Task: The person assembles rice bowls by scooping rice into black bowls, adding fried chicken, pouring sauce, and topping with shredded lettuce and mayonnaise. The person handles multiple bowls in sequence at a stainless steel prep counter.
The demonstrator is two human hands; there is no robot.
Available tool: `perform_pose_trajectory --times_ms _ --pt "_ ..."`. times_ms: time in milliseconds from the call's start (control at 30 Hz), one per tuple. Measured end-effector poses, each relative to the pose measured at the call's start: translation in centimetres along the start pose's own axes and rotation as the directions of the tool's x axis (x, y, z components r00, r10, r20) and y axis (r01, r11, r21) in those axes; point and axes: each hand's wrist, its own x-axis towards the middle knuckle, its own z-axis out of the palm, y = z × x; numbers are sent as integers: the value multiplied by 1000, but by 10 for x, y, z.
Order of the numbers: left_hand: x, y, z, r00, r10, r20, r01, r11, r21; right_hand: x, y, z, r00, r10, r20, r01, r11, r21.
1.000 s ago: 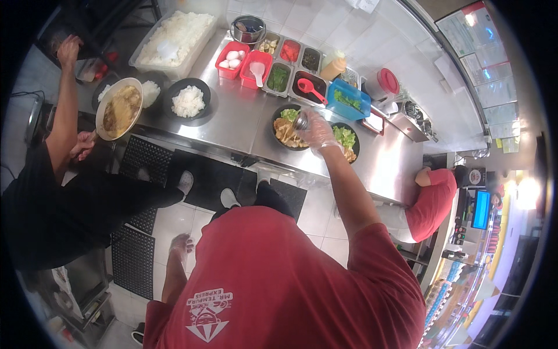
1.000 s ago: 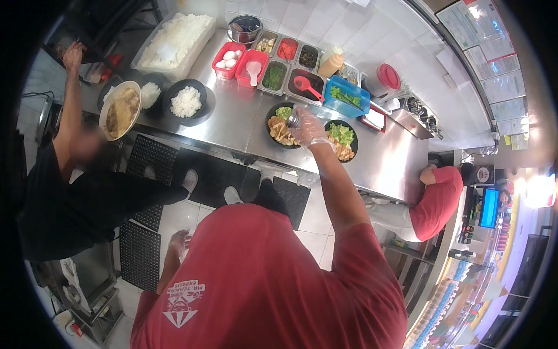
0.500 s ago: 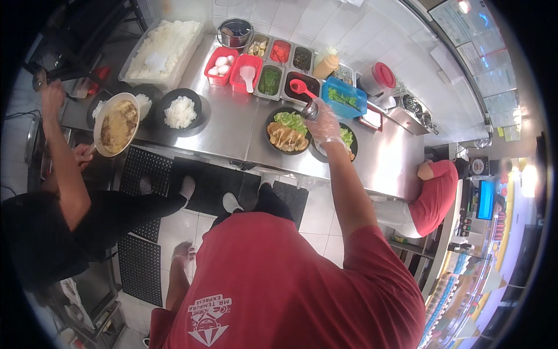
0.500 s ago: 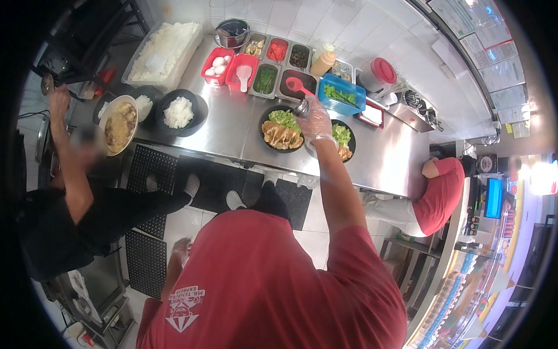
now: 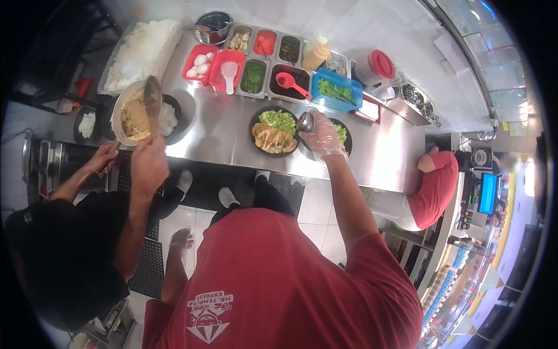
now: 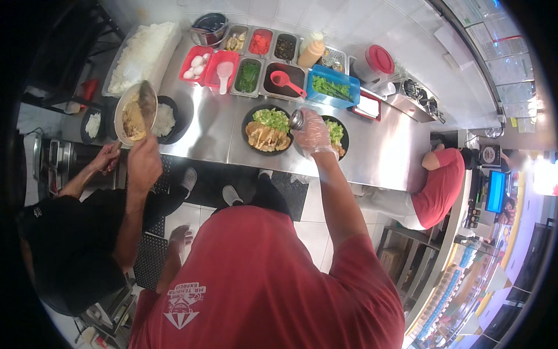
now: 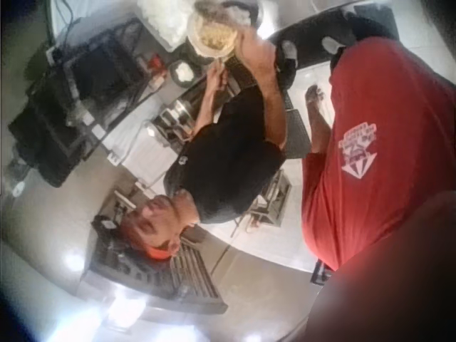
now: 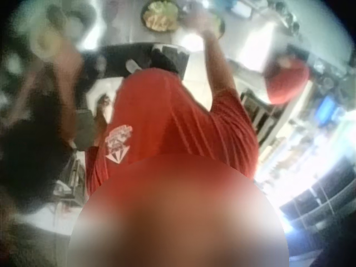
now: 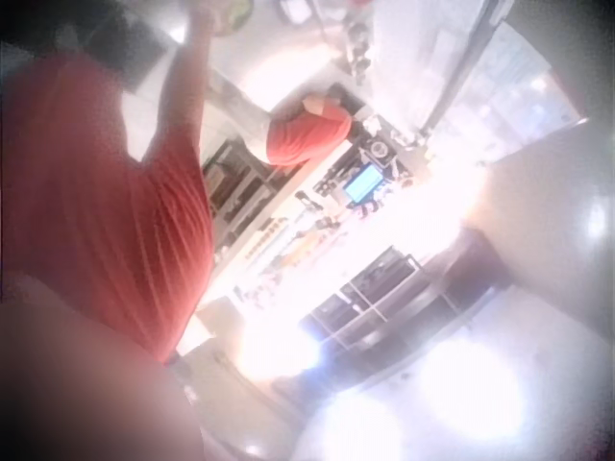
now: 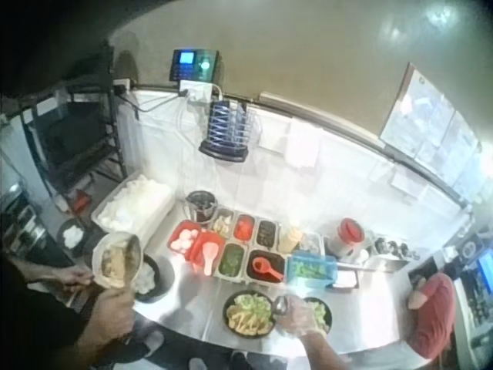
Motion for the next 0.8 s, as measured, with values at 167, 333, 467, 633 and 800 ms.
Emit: perform_pose_trajectory --times_ms 167,333,467,633,800 --pt "3 37 21 1000 1 12 -2 1000 23 5 23 -14 989 4 -147 48 937 346" --pt "3 49 45 998 0 59 3 998 -62 61 57 -112 971 131 -202 16 803 595" --pt "-5 58 86 1000 -3 9 4 993 -116 158 108 -166 902 277 -330 -174 935 308" --pt "-33 53 111 998 -27 -54 20 992 -126 264 143 -145 929 251 -272 -259 966 8" --pt "-29 -5 103 984 178 -27 -172 973 153 335 183 -80 943 320 -85 -331 926 -183"
